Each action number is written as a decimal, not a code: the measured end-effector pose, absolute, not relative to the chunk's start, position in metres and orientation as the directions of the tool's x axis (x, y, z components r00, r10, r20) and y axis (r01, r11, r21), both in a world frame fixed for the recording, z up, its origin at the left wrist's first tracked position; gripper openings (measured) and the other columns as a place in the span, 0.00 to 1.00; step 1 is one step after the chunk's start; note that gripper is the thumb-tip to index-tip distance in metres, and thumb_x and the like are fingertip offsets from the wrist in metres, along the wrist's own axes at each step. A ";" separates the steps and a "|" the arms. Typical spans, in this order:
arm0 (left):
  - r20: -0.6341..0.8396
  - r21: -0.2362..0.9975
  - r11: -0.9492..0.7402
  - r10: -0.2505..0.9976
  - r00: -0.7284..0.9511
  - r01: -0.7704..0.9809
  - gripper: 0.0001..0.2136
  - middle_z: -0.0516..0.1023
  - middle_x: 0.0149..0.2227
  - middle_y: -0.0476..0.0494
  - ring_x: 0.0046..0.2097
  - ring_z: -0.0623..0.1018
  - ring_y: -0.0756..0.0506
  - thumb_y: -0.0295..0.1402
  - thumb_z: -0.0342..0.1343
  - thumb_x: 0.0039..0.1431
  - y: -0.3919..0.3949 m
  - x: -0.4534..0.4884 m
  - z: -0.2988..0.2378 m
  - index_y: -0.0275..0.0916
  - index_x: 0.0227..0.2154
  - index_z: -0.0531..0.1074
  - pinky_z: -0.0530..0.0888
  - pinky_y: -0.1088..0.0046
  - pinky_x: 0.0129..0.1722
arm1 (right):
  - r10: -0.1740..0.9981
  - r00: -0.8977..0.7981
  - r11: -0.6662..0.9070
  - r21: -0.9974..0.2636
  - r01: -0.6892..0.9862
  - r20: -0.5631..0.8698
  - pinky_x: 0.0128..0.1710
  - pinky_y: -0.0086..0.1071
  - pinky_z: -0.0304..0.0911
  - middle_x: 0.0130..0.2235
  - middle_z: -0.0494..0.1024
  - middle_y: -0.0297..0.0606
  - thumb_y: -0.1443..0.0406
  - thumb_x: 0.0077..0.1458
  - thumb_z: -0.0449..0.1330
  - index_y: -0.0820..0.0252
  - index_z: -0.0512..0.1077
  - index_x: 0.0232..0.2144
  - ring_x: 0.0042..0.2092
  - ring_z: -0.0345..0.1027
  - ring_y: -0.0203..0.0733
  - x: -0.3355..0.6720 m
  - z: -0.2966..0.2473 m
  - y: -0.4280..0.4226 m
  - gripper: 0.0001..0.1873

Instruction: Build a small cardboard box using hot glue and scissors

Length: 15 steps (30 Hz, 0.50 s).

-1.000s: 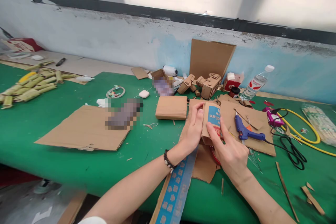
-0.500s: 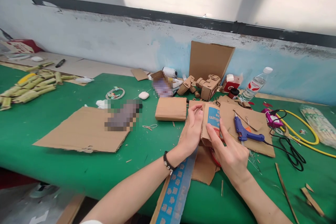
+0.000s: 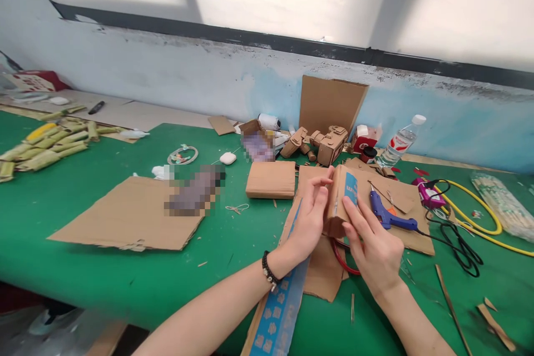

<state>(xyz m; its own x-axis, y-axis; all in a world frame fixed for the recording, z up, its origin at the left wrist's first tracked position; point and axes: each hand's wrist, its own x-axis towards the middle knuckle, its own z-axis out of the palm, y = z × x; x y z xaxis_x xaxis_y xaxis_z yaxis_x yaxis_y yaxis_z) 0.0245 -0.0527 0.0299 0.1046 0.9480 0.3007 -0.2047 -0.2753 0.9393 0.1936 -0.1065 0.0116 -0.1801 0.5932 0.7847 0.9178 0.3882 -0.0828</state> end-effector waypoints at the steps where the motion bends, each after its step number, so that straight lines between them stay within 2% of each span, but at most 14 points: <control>1: 0.326 0.934 -0.294 0.934 0.148 -0.203 0.17 0.71 0.80 0.43 0.82 0.67 0.38 0.52 0.49 0.83 -0.056 0.023 0.032 0.50 0.60 0.72 0.66 0.48 0.83 | 0.600 -0.135 0.384 -0.136 0.913 0.788 0.42 0.29 0.83 0.70 0.83 0.46 0.62 0.79 0.63 0.42 0.69 0.79 0.49 0.92 0.47 0.194 0.013 -0.106 0.31; 5: 0.448 0.894 -0.425 0.848 0.284 -0.139 0.23 0.60 0.85 0.41 0.86 0.59 0.38 0.49 0.47 0.85 -0.061 0.018 0.034 0.51 0.74 0.68 0.56 0.48 0.87 | 0.596 -0.020 0.405 -0.279 0.870 0.802 0.51 0.35 0.86 0.67 0.86 0.46 0.63 0.80 0.61 0.45 0.73 0.76 0.58 0.90 0.52 0.195 0.015 -0.103 0.27; 8: 0.502 0.860 -0.502 0.801 0.328 -0.091 0.32 0.59 0.85 0.35 0.86 0.58 0.33 0.58 0.50 0.81 -0.056 0.014 0.030 0.49 0.77 0.65 0.55 0.47 0.87 | 0.614 -0.019 0.426 -0.311 0.850 0.789 0.57 0.38 0.86 0.68 0.84 0.46 0.61 0.81 0.59 0.46 0.72 0.77 0.62 0.88 0.54 0.195 0.013 -0.102 0.27; 11: 0.502 0.858 -0.507 0.796 0.338 -0.080 0.46 0.59 0.84 0.28 0.85 0.60 0.27 0.68 0.60 0.69 -0.047 0.012 0.027 0.46 0.79 0.60 0.58 0.43 0.86 | 0.616 -0.061 0.489 -0.320 0.812 0.785 0.64 0.42 0.83 0.70 0.83 0.44 0.60 0.82 0.55 0.46 0.68 0.80 0.67 0.84 0.54 0.194 0.009 -0.102 0.29; 15: 0.458 0.888 -0.446 0.846 0.274 -0.109 0.54 0.68 0.79 0.28 0.79 0.70 0.25 0.65 0.76 0.55 -0.040 0.011 0.022 0.47 0.76 0.60 0.67 0.43 0.81 | 0.588 -0.075 0.531 -0.315 0.787 0.805 0.65 0.50 0.81 0.73 0.80 0.45 0.63 0.83 0.51 0.44 0.65 0.81 0.67 0.82 0.55 0.193 0.007 -0.100 0.31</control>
